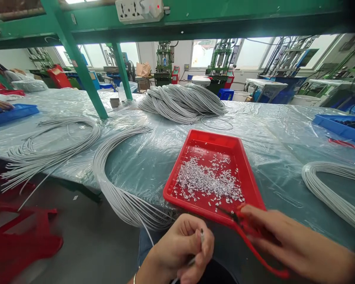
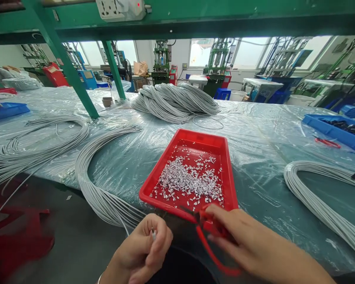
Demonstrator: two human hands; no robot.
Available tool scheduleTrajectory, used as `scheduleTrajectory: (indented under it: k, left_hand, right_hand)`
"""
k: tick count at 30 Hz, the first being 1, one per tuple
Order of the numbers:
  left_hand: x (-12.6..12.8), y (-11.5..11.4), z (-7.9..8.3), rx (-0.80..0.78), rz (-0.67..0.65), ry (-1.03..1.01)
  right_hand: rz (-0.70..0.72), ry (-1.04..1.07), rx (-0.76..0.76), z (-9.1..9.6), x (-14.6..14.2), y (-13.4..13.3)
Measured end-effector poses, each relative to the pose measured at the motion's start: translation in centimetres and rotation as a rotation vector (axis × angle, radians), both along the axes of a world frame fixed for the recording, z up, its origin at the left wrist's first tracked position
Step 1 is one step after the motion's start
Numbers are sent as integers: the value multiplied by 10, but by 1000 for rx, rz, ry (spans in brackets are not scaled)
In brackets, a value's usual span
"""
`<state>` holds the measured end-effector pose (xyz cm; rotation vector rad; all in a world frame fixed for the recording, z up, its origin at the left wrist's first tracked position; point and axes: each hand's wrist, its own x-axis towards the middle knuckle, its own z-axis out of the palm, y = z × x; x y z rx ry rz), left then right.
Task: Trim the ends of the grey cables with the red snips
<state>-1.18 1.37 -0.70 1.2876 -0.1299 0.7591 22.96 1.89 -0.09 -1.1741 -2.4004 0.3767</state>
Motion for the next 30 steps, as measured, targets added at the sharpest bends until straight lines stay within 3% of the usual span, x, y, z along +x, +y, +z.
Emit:
scheduleTrajectory:
  k: [2,4,5,8,13,16,17,19,22,23,27,30]
  left_hand:
    - [2,0,2,6,70,-19]
    - [6,1,6,32,349,55]
    - [9,2,7,43,489,112]
    - [17,4,10,107,731,270]
    - [19,5,8,322,795,264]
    - [20,7,9,333,722,230]
    - [21,7,10,290,724,228]
    - [24,8,13,186,771,225]
    - [28,11,15,99,844,216]
    - [29,12,14,109,845,209]
    - [32,14,8,199,844,214]
    - [34,7,10,202,921,232]
  right_hand:
    - [-86,334,0,1,-5,7]
    - [-29,695,-207,6,-21,6]
    - [-11,785,-305,9,-31,4]
    - [136,842,-326,19,-59,-5]
    - [268,1024,-311,16,-75,2]
    - [553,1197,-584,9,-78,12]
    - [585,1234,-637,8,-80,13]
    - [424,1258,-529,8,-84,11]
    - [-8,1243,-120,9,-90,2]
    - [-90,1244,-40,8,-91,-1]
    - [-130,1240,58,-1,-92,-2]
    - [-174,1269,120,-4,-96,-4]
